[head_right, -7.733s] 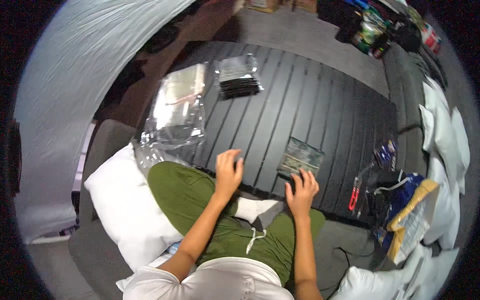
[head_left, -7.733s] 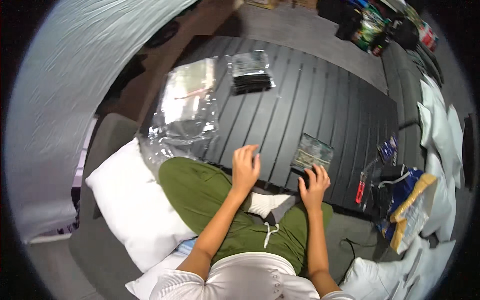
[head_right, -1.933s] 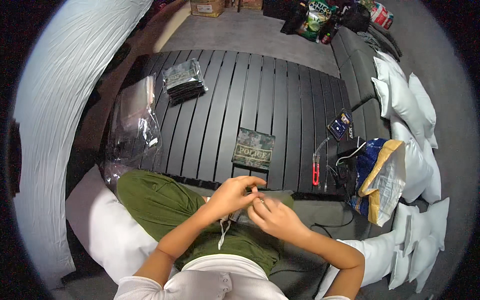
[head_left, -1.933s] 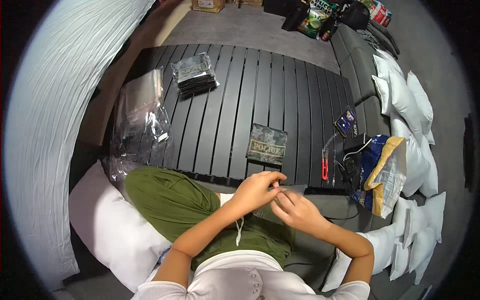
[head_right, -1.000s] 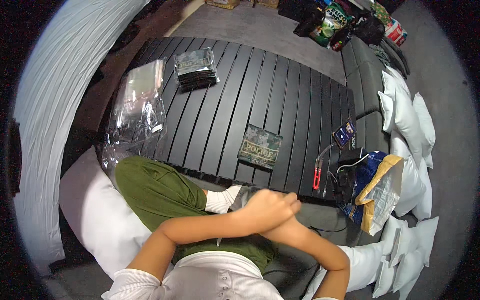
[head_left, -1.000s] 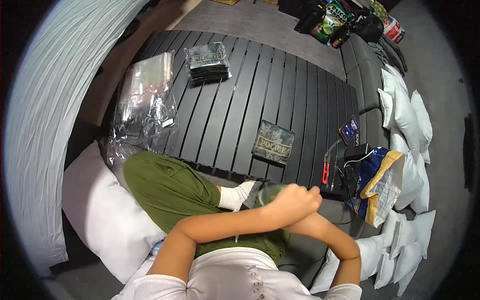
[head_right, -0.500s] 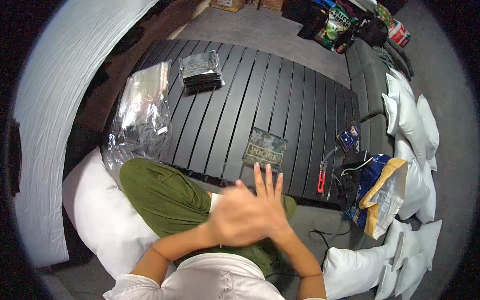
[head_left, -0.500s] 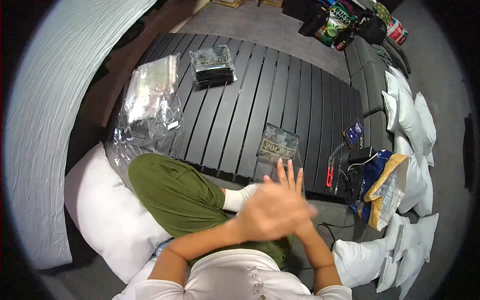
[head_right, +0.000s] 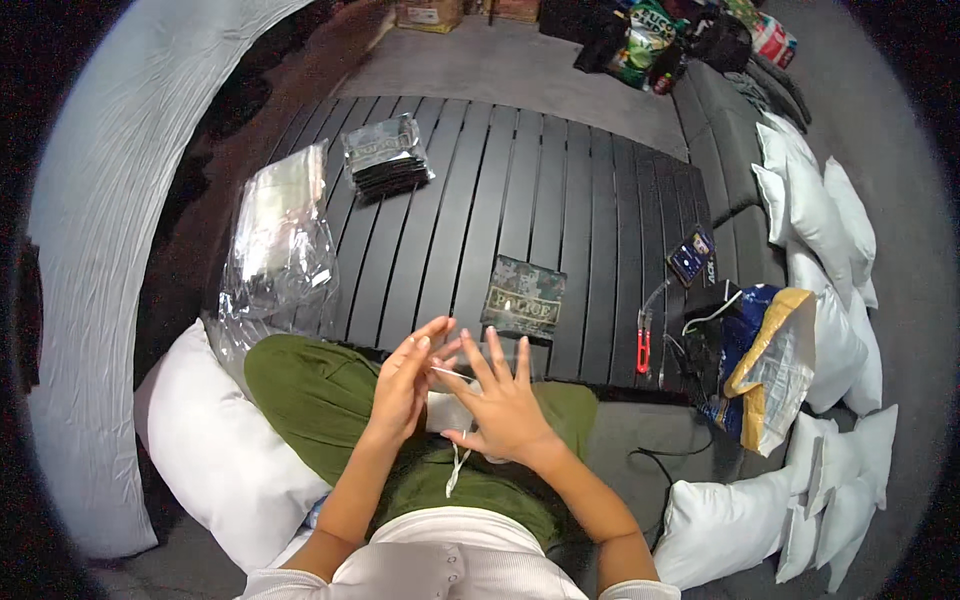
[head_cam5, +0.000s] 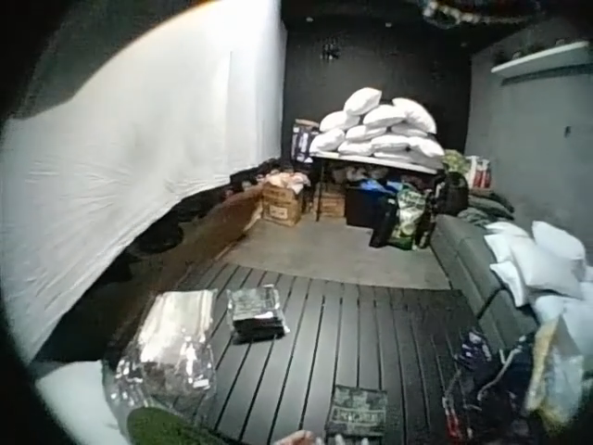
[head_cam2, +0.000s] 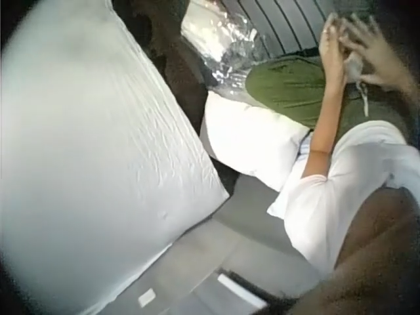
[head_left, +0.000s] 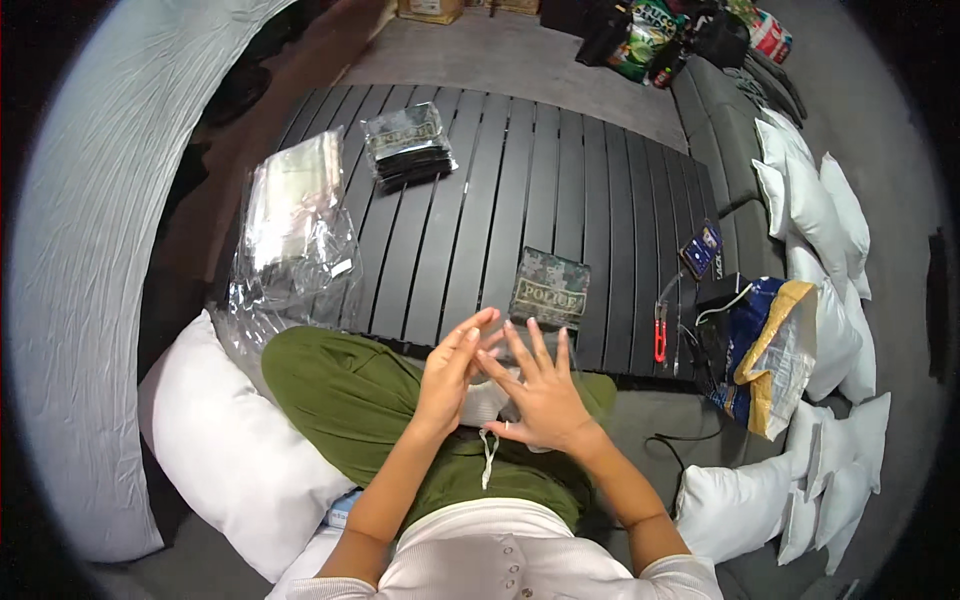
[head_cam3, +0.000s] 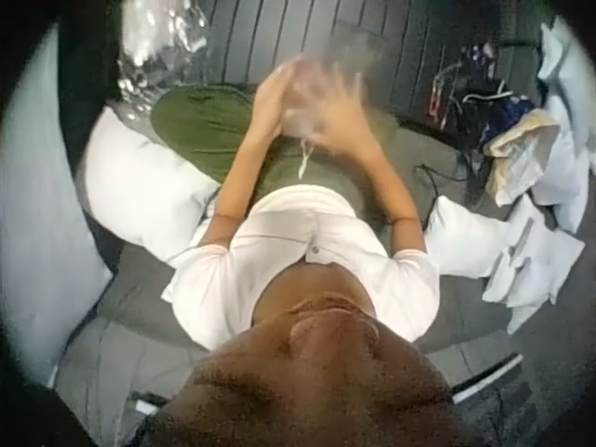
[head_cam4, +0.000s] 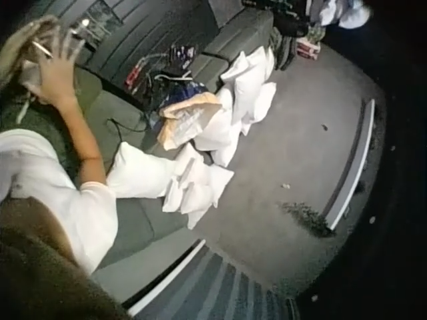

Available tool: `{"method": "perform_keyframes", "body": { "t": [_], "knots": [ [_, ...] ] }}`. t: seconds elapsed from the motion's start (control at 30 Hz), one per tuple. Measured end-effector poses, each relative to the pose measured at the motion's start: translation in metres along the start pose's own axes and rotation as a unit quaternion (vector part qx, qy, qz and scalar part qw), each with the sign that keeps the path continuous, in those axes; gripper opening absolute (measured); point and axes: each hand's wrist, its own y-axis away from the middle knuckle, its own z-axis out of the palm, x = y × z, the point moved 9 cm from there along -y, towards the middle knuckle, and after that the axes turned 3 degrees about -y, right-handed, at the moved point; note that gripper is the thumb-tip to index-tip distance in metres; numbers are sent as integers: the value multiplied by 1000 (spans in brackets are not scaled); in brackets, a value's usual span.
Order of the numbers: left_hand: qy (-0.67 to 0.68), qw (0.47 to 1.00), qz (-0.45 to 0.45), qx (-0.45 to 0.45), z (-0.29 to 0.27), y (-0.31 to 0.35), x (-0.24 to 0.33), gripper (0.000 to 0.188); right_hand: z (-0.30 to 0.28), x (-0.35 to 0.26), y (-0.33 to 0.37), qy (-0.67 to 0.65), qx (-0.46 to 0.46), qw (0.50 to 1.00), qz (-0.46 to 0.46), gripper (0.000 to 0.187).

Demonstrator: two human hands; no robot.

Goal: Folding a camouflage fabric item and placing it inside a plastic packaging bag.

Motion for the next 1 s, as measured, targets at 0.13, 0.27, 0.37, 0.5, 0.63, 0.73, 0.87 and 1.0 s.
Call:
{"method": "perform_keyframes", "body": {
  "t": [0.13, 0.27, 0.37, 0.5, 0.63, 0.73, 0.87, 1.0],
  "knots": [
    [24, 999, 18, 37, -13, -4, 9, 41, 6, -3, 0, 8, 6, 1000, -12, 85],
    [-6, 996, 57, 72, -33, -10, 24, 40, 11, -8, -2, 2, 5, 999, -32, 86],
    [-257, 936, 205, 126, -39, 2, 53, 42, 20, -5, -13, 8, -11, 1000, -24, 86],
    [-622, 706, 320, -106, 38, 28, 53, 58, 51, 13, -39, 137, -53, 988, -40, 77],
    [-698, 632, 286, -176, 47, 30, 5, 60, 69, 13, -59, 140, 132, 976, -100, 62],
    [-696, 637, 284, -173, 34, 23, -15, 62, 104, 36, -69, 126, 44, 989, -63, 62],
    [-650, 677, 313, -145, 8, 16, -11, 52, 119, 35, -69, 180, -45, 981, -56, 68],
    [-553, 747, 345, -132, -3, 20, -5, 30, 118, 38, -66, 90, -82, 992, -38, 69]
  ]
}}
